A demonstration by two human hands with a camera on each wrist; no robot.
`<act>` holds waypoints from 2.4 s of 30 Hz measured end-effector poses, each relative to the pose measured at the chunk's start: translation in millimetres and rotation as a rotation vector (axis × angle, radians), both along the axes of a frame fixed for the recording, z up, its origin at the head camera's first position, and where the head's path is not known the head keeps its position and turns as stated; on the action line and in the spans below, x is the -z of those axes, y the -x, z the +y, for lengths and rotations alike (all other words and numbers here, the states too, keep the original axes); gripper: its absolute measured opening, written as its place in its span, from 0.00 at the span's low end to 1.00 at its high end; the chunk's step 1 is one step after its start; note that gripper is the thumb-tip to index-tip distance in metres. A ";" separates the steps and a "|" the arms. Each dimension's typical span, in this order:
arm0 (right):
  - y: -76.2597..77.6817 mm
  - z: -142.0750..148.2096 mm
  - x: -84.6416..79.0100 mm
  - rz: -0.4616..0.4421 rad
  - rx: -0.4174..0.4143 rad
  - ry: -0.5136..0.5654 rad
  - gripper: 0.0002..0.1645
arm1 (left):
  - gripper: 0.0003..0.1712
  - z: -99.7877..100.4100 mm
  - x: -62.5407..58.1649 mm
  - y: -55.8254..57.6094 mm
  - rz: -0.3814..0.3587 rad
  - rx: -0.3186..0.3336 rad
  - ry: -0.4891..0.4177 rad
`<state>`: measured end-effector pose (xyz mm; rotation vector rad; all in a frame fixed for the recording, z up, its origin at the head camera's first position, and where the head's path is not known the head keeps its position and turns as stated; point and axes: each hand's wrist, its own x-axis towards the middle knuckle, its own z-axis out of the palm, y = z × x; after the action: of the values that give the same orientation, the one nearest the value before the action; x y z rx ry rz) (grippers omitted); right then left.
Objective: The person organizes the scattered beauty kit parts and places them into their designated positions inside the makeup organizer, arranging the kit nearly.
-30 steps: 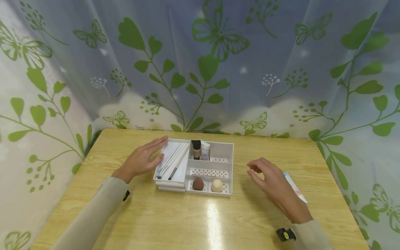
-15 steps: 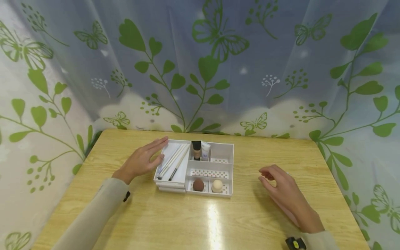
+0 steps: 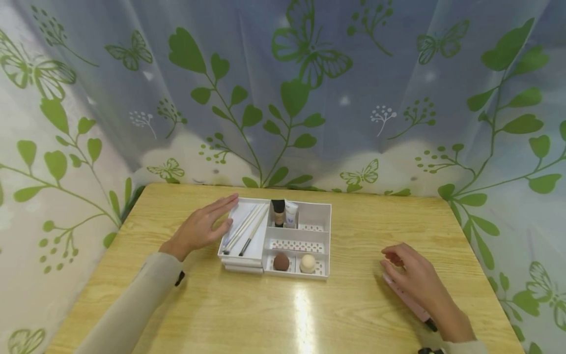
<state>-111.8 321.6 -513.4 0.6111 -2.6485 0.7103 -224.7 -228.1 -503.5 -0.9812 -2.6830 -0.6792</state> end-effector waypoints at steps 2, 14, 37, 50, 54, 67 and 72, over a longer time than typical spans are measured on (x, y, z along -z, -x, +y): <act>-2.4 4.8 1.7 -0.016 0.005 0.000 0.21 | 0.34 -0.1 0.0 0.2 0.002 -0.002 -0.001; -18.7 21.7 3.8 -0.301 0.146 -0.047 0.17 | 0.34 0.0 -0.6 -0.9 -0.010 -0.003 0.001; -27.0 19.0 14.5 -0.291 0.066 -0.192 0.16 | 0.34 1.6 0.7 -0.3 0.008 0.012 -0.013; -28.4 14.6 19.7 -0.291 0.018 -0.103 0.14 | 0.34 1.2 0.8 0.8 0.007 0.010 -0.015; -29.7 12.8 20.5 -0.279 0.008 -0.061 0.13 | 0.34 1.6 0.7 -0.5 0.003 0.007 -0.013; -29.3 8.9 10.9 -0.460 0.055 -0.126 0.15 | 0.34 2.4 1.3 -0.6 -0.034 -0.004 -0.003; -28.2 9.9 9.4 -0.377 0.029 -0.087 0.17 | 0.34 2.7 0.4 -1.0 -0.028 -0.004 -0.002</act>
<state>-83.6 331.5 -522.8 0.5002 -3.0414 0.7696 -223.7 -225.4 -503.9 -0.9720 -2.7067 -0.7000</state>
